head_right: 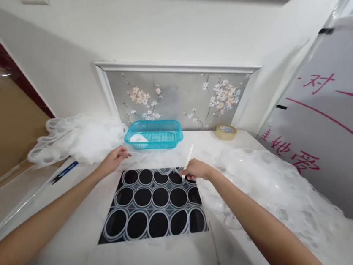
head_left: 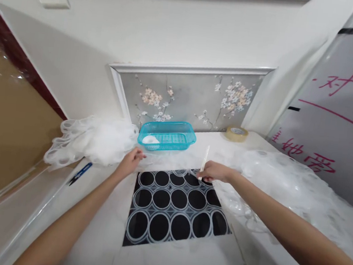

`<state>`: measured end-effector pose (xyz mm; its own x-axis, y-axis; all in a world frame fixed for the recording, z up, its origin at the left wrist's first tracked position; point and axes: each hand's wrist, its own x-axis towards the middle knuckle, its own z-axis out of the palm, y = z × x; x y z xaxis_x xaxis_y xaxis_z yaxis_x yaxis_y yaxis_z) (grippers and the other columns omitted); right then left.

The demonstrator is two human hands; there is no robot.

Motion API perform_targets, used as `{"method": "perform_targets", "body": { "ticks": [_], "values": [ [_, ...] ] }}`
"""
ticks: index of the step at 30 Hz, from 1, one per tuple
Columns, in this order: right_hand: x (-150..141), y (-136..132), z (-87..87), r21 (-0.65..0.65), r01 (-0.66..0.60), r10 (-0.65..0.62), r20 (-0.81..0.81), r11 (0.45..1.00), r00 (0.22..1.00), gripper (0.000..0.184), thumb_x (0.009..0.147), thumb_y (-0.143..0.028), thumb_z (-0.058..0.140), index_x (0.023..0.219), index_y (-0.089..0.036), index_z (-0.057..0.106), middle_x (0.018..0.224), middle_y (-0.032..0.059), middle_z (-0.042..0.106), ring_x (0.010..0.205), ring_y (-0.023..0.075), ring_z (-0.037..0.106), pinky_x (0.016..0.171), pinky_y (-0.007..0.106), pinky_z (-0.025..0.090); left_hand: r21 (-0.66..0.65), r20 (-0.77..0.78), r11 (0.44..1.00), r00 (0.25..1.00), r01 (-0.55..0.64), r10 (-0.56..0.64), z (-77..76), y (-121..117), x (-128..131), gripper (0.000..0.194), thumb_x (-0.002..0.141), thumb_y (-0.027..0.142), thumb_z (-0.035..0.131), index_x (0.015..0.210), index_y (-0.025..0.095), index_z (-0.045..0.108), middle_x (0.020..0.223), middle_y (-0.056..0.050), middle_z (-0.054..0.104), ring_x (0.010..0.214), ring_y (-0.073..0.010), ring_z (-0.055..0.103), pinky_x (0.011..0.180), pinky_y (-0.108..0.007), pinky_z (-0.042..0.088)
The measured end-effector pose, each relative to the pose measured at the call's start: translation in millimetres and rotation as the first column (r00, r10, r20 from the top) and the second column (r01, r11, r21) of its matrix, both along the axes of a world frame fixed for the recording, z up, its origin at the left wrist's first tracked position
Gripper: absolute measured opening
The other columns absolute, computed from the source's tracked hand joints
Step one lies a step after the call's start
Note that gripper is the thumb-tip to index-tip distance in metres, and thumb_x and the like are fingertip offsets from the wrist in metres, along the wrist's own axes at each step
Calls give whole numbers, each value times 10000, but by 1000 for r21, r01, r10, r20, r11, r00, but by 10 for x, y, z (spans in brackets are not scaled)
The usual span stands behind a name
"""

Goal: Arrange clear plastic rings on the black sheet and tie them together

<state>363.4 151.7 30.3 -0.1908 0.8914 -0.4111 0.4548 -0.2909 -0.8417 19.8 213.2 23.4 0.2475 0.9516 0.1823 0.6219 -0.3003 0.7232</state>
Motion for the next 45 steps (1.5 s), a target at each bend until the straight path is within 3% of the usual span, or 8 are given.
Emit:
{"method": "perform_targets", "body": {
  "ticks": [6,10,18,21,25,30,36,45],
  "values": [
    [108,239,291,192,104,-106,2,976,994,126,663,-204,717,570,-134,670,687,85,705,576,154,641,609,277,547,-21,278,1000,961,13,-6,496,127,-171,432,739,586,558,859,184,452,789,-39,663,803,-195,662,777,-359,510],
    [143,371,441,323,129,-170,99,937,981,80,632,-189,738,607,-131,688,735,101,710,613,181,647,630,310,544,1,309,999,950,34,-32,624,133,-171,440,727,570,586,891,181,462,833,-60,676,816,-197,668,801,-364,508],
    [86,111,353,337,64,-164,279,939,946,152,573,-157,745,469,-132,637,491,78,609,583,244,625,572,334,474,-25,-54,946,944,324,-325,310,-292,-240,285,727,456,652,798,180,658,858,-54,706,832,-233,662,808,-357,512],
    [-135,-114,312,404,75,-184,239,912,953,132,651,-214,710,567,-118,676,568,94,636,657,256,626,617,343,459,72,-192,946,935,317,-298,138,-569,-287,295,725,393,674,947,200,654,1029,-62,678,975,-260,625,901,-407,478],
    [-833,-499,141,416,-42,30,35,908,999,238,791,-360,605,809,-153,722,712,46,685,667,177,615,588,264,455,290,-293,912,934,291,-205,-81,-1092,-251,220,869,303,542,1029,164,602,1064,-96,646,1015,-229,596,919,-413,473],
    [-1558,-838,-145,414,-104,169,-124,904,978,169,773,-297,640,800,-148,714,643,19,666,583,137,582,527,227,421,426,-409,766,858,481,-311,-257,-1769,-187,116,877,158,534,933,135,633,926,-69,696,882,-167,651,848,-303,536],
    [-1666,-903,-326,416,-64,139,-151,907,979,168,797,-288,626,787,-147,718,714,38,701,649,158,612,584,246,436,564,-646,485,723,668,-244,-273,-2002,-161,106,834,130,597,909,69,637,963,-128,699,954,-233,657,830,-336,567],
    [-1659,-960,-364,433,-75,116,-68,898,991,140,790,-276,644,788,-164,728,746,36,721,677,178,633,611,272,451,580,-632,590,767,561,-109,-247,-2020,-150,158,870,199,578,945,75,642,937,-120,708,853,-206,684,705,-283,573]
  ]
}}
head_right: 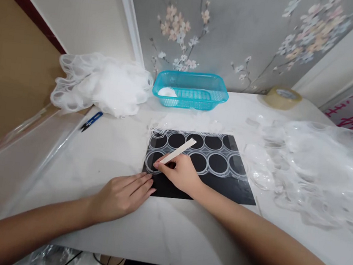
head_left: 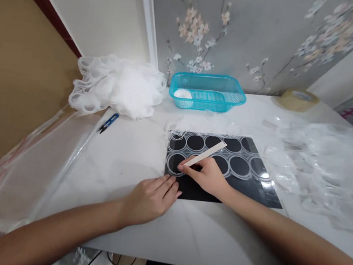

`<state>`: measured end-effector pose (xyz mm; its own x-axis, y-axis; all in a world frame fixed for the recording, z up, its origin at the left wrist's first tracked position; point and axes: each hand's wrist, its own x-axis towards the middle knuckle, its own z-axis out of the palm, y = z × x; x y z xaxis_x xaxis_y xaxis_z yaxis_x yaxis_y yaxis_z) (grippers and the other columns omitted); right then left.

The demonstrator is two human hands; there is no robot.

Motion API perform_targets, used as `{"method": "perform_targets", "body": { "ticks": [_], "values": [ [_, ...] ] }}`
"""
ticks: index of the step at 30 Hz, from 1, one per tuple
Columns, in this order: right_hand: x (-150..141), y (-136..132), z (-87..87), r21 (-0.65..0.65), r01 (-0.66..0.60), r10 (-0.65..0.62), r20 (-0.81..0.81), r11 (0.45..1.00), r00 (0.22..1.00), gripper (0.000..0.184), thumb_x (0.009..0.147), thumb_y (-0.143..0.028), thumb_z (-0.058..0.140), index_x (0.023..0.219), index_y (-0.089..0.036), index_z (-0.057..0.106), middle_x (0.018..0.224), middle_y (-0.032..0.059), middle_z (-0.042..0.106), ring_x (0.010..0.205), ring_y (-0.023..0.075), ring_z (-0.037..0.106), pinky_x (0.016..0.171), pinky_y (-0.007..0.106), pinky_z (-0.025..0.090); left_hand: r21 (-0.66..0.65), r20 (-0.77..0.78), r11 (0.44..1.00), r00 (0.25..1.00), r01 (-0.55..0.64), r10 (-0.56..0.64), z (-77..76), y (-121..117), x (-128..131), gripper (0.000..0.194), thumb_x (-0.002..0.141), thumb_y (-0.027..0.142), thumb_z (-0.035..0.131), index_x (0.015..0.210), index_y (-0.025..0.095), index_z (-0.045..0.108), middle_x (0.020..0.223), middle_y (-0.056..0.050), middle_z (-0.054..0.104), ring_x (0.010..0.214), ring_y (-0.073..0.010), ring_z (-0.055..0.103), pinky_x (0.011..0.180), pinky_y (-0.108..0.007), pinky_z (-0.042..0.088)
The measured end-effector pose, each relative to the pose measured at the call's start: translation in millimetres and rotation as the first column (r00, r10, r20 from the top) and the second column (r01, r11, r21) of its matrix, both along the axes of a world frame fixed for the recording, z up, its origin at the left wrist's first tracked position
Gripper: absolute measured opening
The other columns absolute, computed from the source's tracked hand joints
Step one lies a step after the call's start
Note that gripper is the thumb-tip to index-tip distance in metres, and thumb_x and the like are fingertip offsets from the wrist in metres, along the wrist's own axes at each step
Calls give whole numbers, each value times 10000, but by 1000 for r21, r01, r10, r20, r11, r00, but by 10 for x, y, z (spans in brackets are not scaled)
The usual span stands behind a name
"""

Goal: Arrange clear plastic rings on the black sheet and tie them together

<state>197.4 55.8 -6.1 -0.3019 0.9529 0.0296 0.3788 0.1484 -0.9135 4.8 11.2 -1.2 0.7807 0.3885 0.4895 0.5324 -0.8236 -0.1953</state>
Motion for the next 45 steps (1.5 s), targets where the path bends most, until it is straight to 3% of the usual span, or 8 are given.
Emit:
{"method": "perform_targets", "body": {
  "ticks": [7,10,17,20,23,27,39,45],
  "values": [
    [-4,-5,-6,67,-29,27,32,997,999,111,801,-256,647,789,-169,714,750,30,722,667,176,644,596,276,470,-49,44,999,999,-22,25,-16,4,24,186,889,213,539,939,71,649,935,-109,708,882,-203,674,735,-282,548],
    [2,-36,-60,261,-126,108,80,957,991,95,842,-214,601,826,-179,688,859,41,726,858,201,651,744,313,495,-249,173,968,985,19,26,27,101,-5,116,855,188,568,840,118,659,821,-54,707,749,-168,656,673,-262,509],
    [21,-90,-187,604,-365,158,369,709,916,138,892,-157,526,919,-207,652,948,48,728,1120,279,555,933,450,372,-762,505,640,706,95,496,146,232,-35,321,878,349,510,627,155,556,532,20,492,493,-83,427,503,-213,361],
    [9,-101,-136,540,-228,139,200,810,970,145,906,-195,517,883,-207,660,919,43,721,1013,246,596,891,406,392,-885,414,455,616,99,671,159,247,-20,319,914,406,437,741,155,534,504,55,410,412,-66,362,401,-186,298],
    [-5,-94,-64,240,-16,37,-86,971,996,211,907,-314,518,814,-176,647,760,36,669,716,172,598,661,296,434,-968,249,205,642,144,725,143,255,22,314,882,437,473,803,145,556,425,85,367,292,-58,288,297,-178,221],
    [-12,-62,-18,8,46,-42,-250,999,967,322,880,-449,518,800,-150,608,483,-59,386,417,82,301,418,234,221,-983,121,-4,670,183,732,90,225,121,340,833,448,538,943,134,606,433,77,443,244,-65,310,242,-173,235],
    [-61,-50,-3,-53,43,-57,-291,998,955,349,849,-481,538,784,-144,602,461,-69,347,410,73,255,405,232,182,-964,164,2,585,267,794,28,269,204,320,807,467,569,782,150,600,416,95,348,266,-66,346,244,-170,300],
    [-54,-96,-9,105,0,19,-177,994,984,184,877,-308,548,802,-177,653,737,24,648,711,165,569,652,278,413,-959,167,3,557,283,814,41,266,213,218,778,358,584,705,152,582,416,97,344,279,-58,338,252,-165,320]
  ]
}}
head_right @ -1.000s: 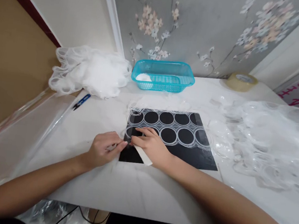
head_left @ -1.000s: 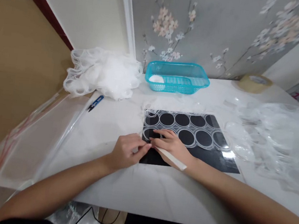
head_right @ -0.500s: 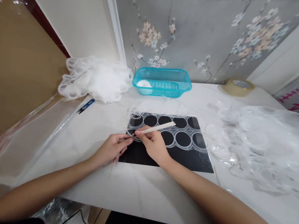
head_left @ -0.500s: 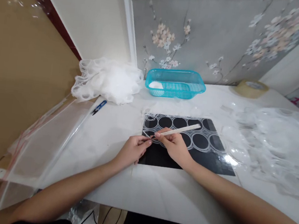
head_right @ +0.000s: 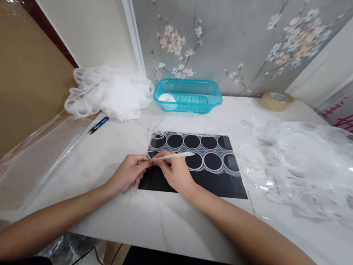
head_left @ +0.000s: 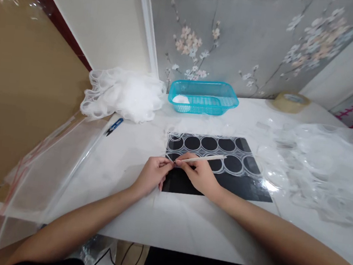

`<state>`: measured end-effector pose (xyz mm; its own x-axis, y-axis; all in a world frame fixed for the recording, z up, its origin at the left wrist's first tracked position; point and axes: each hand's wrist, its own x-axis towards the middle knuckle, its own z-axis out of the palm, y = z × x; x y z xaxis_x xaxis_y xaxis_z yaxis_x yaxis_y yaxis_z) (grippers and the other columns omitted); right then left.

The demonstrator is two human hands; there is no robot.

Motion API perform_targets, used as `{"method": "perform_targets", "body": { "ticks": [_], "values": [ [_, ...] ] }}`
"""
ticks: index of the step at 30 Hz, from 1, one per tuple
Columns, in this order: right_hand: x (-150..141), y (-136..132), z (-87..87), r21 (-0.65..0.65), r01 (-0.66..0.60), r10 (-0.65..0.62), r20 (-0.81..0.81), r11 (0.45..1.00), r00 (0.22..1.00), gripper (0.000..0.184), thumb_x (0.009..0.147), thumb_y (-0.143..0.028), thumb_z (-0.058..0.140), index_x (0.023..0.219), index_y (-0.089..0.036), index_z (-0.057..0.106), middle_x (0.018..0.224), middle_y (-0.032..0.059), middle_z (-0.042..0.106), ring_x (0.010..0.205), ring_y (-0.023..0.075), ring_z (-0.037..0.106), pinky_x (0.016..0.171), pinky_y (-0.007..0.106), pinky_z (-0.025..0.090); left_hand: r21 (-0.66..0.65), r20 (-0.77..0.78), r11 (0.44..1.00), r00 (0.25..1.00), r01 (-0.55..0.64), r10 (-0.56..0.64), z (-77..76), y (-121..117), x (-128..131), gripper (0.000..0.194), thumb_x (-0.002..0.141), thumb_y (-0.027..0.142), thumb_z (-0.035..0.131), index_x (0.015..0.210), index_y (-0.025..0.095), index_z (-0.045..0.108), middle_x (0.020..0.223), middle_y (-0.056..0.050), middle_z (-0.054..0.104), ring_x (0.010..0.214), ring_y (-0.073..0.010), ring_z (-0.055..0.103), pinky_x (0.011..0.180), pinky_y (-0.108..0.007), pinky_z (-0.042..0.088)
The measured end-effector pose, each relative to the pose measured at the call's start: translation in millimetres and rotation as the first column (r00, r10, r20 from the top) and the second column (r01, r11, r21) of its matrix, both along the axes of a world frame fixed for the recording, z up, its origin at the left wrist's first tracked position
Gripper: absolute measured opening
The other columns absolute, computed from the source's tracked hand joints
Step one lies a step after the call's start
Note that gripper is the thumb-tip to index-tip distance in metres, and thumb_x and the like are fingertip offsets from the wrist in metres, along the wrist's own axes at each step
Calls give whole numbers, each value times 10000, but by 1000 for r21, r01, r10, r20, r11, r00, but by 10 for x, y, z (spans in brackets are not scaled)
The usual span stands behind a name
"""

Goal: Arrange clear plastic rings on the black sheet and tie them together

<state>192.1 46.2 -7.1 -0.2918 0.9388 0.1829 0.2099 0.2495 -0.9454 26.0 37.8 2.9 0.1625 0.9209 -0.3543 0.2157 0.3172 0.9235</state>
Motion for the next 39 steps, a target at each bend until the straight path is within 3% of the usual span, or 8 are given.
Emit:
{"method": "perform_targets", "body": {
  "ticks": [2,5,16,23,30,39],
  "values": [
    [8,-12,-10,118,-40,31,82,992,996,154,894,-259,532,839,-198,663,846,31,680,860,190,579,800,322,412,-11,8,1000,1000,-10,10,-7,7,-5,186,766,328,579,711,151,587,414,99,345,278,-58,337,253,-164,321],
    [12,-21,-30,259,-87,36,193,962,980,162,919,-234,501,882,-221,658,885,27,692,918,193,578,864,351,400,-23,15,999,1000,-22,22,-13,15,-14,150,750,290,566,711,147,588,414,98,361,275,-58,341,253,-164,317],
    [-34,-7,-17,374,-108,-45,376,921,925,180,914,-174,498,878,-222,668,887,41,694,935,207,580,834,374,381,-41,24,998,998,-55,56,1,16,-18,144,735,254,553,637,149,566,407,90,379,275,-55,334,258,-165,291],
    [-33,32,10,249,-78,26,207,965,978,161,893,-196,518,827,-209,664,864,44,688,926,216,562,868,391,378,-65,37,996,998,-55,58,76,18,-7,158,737,252,569,621,145,562,412,88,352,287,-46,309,263,-154,278],
    [-14,67,-9,88,-57,51,66,995,996,245,913,-331,489,793,-166,625,730,23,649,687,150,614,620,251,462,-82,49,997,999,-11,15,88,12,-34,207,737,337,641,684,138,621,409,92,341,285,-47,303,270,-166,302],
    [-19,59,-19,37,-30,29,33,999,999,243,907,-341,490,827,-154,623,698,20,649,625,139,598,562,236,438,-29,26,998,998,-54,54,7,18,-15,210,747,351,613,732,141,616,400,100,361,271,-54,321,256,-172,332]
  ]
}}
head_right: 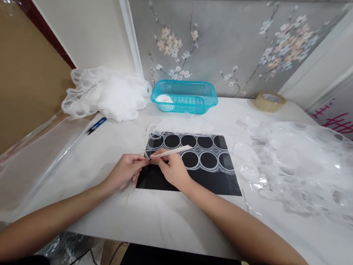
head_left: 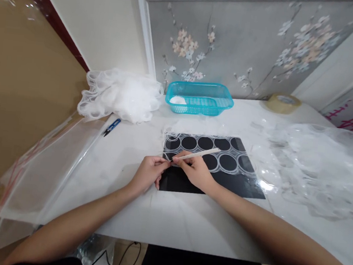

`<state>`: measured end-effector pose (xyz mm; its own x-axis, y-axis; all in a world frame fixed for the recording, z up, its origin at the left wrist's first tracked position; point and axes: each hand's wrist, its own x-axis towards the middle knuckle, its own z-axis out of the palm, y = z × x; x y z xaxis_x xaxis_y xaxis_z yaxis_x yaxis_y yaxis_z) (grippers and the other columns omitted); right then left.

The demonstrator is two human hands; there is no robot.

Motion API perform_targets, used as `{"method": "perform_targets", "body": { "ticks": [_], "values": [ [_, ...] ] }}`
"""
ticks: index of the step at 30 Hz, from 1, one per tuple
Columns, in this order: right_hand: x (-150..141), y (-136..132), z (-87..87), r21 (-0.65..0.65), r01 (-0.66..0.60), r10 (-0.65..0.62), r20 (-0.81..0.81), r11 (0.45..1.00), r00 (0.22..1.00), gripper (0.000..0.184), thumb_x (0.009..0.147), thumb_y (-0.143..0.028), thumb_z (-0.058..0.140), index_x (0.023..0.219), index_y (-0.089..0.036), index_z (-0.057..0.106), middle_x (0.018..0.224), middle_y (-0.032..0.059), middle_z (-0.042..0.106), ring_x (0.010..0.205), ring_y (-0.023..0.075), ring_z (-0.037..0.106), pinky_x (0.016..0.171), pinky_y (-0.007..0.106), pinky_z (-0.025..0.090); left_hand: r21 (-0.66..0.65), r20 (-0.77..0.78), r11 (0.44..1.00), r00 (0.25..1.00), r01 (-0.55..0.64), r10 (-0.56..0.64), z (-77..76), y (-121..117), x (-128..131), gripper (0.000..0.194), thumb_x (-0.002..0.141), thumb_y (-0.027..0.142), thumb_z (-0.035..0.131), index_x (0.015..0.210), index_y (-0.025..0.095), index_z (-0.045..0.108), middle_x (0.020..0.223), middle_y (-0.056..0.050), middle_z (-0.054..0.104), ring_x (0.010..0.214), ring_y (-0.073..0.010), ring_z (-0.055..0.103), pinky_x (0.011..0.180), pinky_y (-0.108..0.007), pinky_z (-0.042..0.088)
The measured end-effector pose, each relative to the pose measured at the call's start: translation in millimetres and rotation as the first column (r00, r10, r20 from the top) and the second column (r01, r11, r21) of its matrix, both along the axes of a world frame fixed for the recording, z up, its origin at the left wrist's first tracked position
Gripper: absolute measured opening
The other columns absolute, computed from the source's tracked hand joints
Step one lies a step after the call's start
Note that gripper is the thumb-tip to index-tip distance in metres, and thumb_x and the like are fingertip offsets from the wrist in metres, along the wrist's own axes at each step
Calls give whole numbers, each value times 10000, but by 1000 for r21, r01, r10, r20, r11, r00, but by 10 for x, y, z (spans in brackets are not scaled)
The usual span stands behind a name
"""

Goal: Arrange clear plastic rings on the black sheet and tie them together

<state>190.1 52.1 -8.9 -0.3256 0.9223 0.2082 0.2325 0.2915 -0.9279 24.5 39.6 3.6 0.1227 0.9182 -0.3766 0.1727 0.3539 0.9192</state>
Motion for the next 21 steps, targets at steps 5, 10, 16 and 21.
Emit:
{"method": "perform_targets", "body": {
  "ticks": [5,10,16,21],
  "values": [
    [2,-24,32,96,2,-8,69,995,998,200,904,-277,507,804,-180,651,783,29,678,778,169,607,724,295,455,34,-12,999,1000,-11,11,-25,5,12,175,732,310,606,676,146,582,397,97,389,268,-54,329,251,-169,320],
    [-38,-107,0,287,26,-106,268,958,957,159,889,-198,537,832,-232,682,888,22,702,947,214,563,872,389,359,39,-28,999,1000,-2,3,-23,12,11,170,734,303,581,675,145,591,372,96,379,262,-60,326,255,-174,322],
    [208,225,56,422,121,-285,351,899,892,156,874,-212,545,838,-234,696,879,42,712,921,215,593,860,376,377,29,-74,999,997,40,-37,13,8,-6,149,711,274,569,635,146,568,373,91,393,259,-58,329,270,-180,326],
    [907,675,272,432,529,-646,185,730,740,337,917,-327,399,913,-117,663,836,134,695,821,267,626,733,392,435,57,-180,990,977,130,-118,-26,7,-72,166,741,277,530,631,154,551,344,87,388,249,-75,339,293,-192,332]
  ]
}}
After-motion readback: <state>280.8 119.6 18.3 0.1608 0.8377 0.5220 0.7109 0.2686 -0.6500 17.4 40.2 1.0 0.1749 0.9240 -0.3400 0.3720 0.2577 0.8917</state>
